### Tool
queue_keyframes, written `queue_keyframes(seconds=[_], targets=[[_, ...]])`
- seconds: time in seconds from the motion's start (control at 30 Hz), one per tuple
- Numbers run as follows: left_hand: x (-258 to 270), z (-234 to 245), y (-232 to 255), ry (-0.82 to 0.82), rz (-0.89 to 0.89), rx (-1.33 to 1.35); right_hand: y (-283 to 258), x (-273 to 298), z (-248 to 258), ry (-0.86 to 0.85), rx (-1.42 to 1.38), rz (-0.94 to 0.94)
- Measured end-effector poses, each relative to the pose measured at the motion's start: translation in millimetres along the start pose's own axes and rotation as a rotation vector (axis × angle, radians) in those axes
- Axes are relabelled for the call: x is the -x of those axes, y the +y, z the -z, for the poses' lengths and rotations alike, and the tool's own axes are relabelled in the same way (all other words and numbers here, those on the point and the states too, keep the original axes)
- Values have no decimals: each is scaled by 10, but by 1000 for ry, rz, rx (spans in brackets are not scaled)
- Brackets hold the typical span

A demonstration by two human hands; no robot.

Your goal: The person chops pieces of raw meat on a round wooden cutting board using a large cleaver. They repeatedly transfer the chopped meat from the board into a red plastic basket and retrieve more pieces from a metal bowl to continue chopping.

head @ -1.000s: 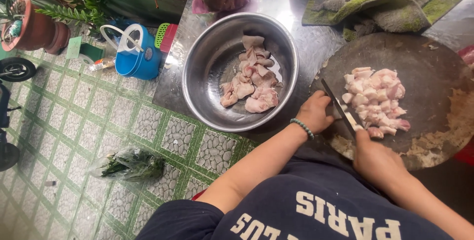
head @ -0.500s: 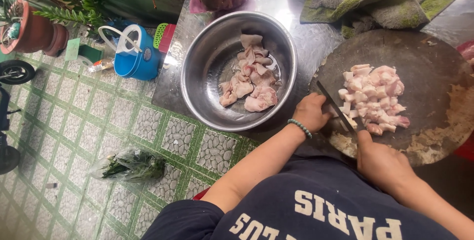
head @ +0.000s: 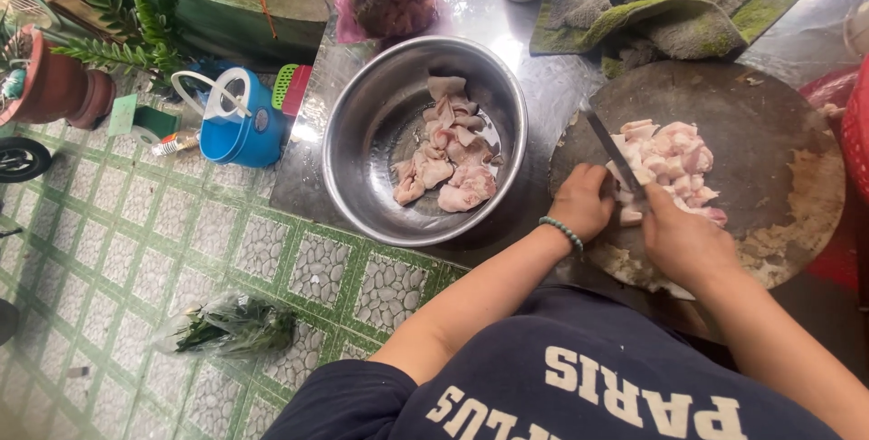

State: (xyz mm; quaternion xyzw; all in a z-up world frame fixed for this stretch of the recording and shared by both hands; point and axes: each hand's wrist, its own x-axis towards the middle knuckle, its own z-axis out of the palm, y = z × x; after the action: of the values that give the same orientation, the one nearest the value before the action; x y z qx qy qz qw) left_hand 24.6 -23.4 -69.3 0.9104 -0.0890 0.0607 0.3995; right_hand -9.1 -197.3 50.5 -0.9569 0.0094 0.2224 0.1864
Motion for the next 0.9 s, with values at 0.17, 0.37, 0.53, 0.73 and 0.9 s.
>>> queue_keyframes(seconds=[0.17,0.37,0.53,0.73,0.9], targets=[[-98,588,804,78,-108,-76,186,154,335,66,111,-66],[-145,123,586,-174,-653,-455,462,372,398,74,166,-124],[-632,373,722,-595,-380,-618,1107,844,572,51,135,-259],[-909,333,166,-558,-266,-343,1997,856,-159,100,-486,-220],[-1021,484,761,-597,282,-217,1772,375,-511,41,-1005,-101]])
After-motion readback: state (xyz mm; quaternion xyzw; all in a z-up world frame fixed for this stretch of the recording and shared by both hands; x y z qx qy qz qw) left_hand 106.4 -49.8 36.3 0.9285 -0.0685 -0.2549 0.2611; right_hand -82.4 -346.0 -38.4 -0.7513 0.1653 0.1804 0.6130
